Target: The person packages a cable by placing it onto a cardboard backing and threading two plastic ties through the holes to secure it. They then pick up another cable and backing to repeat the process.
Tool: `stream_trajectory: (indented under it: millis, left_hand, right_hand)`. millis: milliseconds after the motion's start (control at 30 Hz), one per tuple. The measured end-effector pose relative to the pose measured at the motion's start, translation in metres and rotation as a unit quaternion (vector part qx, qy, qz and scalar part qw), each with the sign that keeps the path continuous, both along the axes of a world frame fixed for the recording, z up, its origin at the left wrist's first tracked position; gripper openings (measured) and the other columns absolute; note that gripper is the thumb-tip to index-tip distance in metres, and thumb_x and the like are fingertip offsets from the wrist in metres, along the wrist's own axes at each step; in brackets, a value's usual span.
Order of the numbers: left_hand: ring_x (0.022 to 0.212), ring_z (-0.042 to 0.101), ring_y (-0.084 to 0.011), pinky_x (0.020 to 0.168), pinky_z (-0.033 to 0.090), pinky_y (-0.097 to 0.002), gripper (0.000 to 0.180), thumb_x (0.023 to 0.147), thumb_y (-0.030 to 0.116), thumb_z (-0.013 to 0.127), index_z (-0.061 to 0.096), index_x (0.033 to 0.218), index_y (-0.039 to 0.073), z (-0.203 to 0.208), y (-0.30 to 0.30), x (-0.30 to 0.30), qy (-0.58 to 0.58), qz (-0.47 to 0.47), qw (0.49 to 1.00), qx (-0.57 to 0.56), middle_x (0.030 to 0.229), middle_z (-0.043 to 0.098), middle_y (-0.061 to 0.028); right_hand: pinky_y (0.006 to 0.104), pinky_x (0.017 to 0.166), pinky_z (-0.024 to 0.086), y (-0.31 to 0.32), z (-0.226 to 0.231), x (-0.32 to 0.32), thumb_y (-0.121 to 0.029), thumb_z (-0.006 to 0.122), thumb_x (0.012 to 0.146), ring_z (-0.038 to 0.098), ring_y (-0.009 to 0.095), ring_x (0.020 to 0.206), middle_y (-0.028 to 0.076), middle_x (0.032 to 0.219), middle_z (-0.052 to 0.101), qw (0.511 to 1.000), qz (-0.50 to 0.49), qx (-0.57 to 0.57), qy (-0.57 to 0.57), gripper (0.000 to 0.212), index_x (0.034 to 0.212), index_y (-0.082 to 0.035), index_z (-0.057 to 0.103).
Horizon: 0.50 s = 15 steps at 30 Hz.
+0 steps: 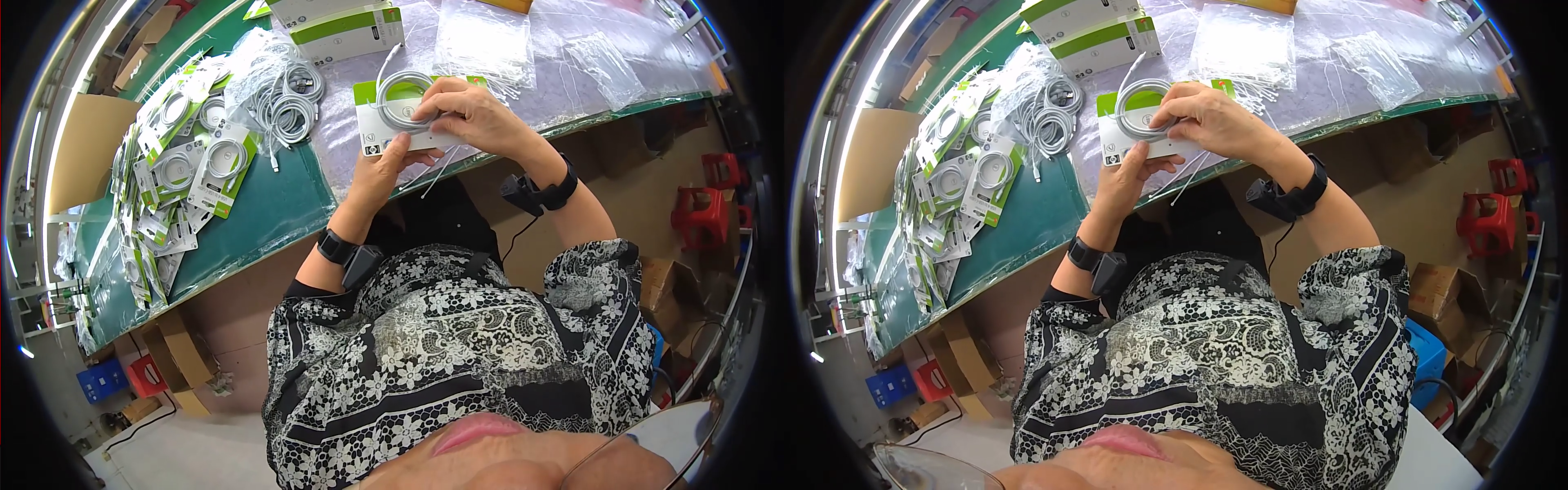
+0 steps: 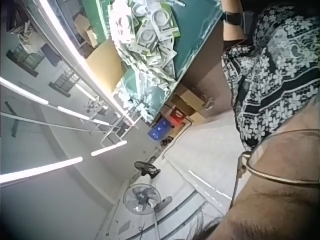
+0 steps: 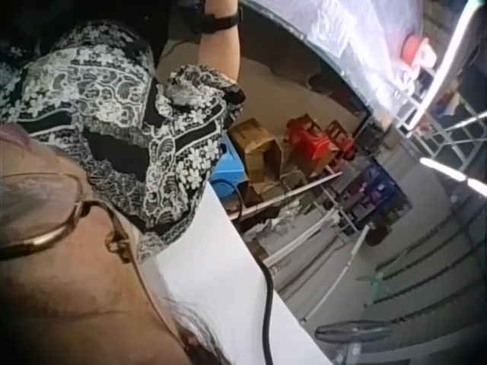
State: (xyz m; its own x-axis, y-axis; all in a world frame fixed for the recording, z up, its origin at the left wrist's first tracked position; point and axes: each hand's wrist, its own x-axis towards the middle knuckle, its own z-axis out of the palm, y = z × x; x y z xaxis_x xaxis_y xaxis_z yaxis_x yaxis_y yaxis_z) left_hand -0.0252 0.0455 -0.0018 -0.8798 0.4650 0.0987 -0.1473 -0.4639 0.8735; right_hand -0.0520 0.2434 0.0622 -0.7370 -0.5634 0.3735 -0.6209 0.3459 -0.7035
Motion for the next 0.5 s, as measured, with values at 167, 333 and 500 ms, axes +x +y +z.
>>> stream_trajectory:
  millis: [167, 333, 500]
  left_hand:
    - [0.089, 0.065, -0.0289, 0.075, 0.055, -0.0356, 0.034, 0.095, 0.014, 0.045, 0.042, 0.124, -0.004, 0.0064, 0.0037, 0.0035, 0.006, 0.010, 0.999, 0.033, 0.108, 0.059, -0.0171]
    - [0.085, 0.066, -0.0283, 0.073, 0.055, -0.0350, 0.032, 0.095, 0.015, 0.048, 0.045, 0.121, -0.004, 0.0041, 0.0031, 0.0045, 0.002, 0.044, 0.999, -0.001, 0.104, 0.061, -0.0169]
    - [0.083, 0.066, -0.0274, 0.073, 0.056, -0.0345, 0.030, 0.095, 0.017, 0.049, 0.048, 0.117, -0.004, 0.0021, 0.0062, 0.0084, -0.024, 0.074, 0.997, -0.005, 0.101, 0.062, -0.0162]
  right_hand:
    - [0.0291, 0.078, 0.049, 0.0026, -0.0014, 0.0019, -0.001, 0.063, 0.077, 0.058, 0.018, 0.091, 0.004, 0.098, 0.060, 1.000, 0.007, -0.003, -0.027, 0.024, 0.100, -0.008, 0.067]
    - [0.0291, 0.077, 0.049, 0.0027, -0.0020, 0.0034, 0.000, 0.063, 0.076, 0.059, 0.018, 0.091, 0.005, 0.097, 0.060, 0.999, 0.010, -0.014, -0.030, 0.025, 0.099, -0.007, 0.067]
    - [0.0295, 0.076, 0.050, 0.0010, 0.0004, 0.0082, 0.003, 0.064, 0.074, 0.059, 0.019, 0.090, 0.005, 0.097, 0.059, 1.000, 0.018, 0.010, -0.012, 0.030, 0.102, -0.006, 0.065]
